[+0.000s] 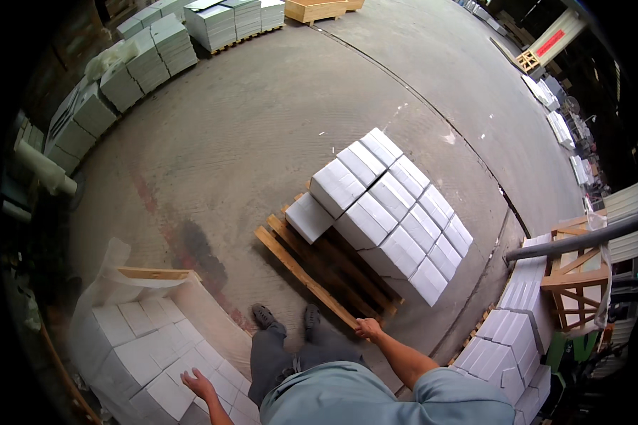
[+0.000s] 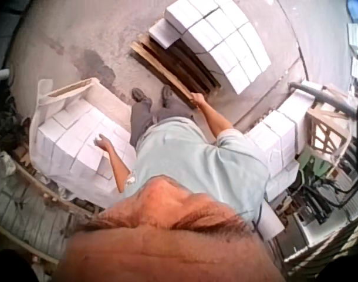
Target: The person repeatedly picks up white rectangular boxes from a pallet and places them onto a plastic-covered surface. The person continues this cycle, moving boxes one at a time between the two locations.
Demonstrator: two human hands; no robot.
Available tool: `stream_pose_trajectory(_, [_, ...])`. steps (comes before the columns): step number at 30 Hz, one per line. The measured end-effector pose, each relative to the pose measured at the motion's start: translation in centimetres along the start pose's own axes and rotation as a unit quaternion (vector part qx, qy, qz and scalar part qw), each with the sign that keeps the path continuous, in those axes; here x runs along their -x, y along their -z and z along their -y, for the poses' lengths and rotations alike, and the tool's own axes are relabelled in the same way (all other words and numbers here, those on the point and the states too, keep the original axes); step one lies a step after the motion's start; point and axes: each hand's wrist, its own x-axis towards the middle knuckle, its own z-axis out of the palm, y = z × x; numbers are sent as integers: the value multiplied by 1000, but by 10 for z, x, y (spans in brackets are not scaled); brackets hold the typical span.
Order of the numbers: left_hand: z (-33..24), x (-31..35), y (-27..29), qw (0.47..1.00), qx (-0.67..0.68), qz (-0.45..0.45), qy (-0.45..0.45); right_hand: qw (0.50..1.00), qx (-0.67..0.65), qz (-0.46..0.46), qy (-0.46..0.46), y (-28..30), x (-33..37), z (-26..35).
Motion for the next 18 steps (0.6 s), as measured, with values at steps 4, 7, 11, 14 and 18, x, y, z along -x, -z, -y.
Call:
stream_pose_trajectory(4, [-61, 12, -64, 954, 125, 274, 1, 997, -65, -40, -20, 22, -7, 6])
stream_pose_trajectory(7, [-81, -17, -109, 926, 121, 357, 36, 985, -159, -56, -33, 27, -14, 21])
stream_pose_trajectory(11, [-176, -58, -117, 901, 123, 412, 58, 975, -207, -74, 0, 13, -24, 61])
stream_pose_trajectory(14, [-225, -108, -164, 878, 118, 464, 29, 963, -248, -100, -31, 0, -41, 82])
stream_pose_trajectory(18, [-332, -143, -215, 853, 97, 513, -5, 952, -283, -112, -28, -24, -64, 98])
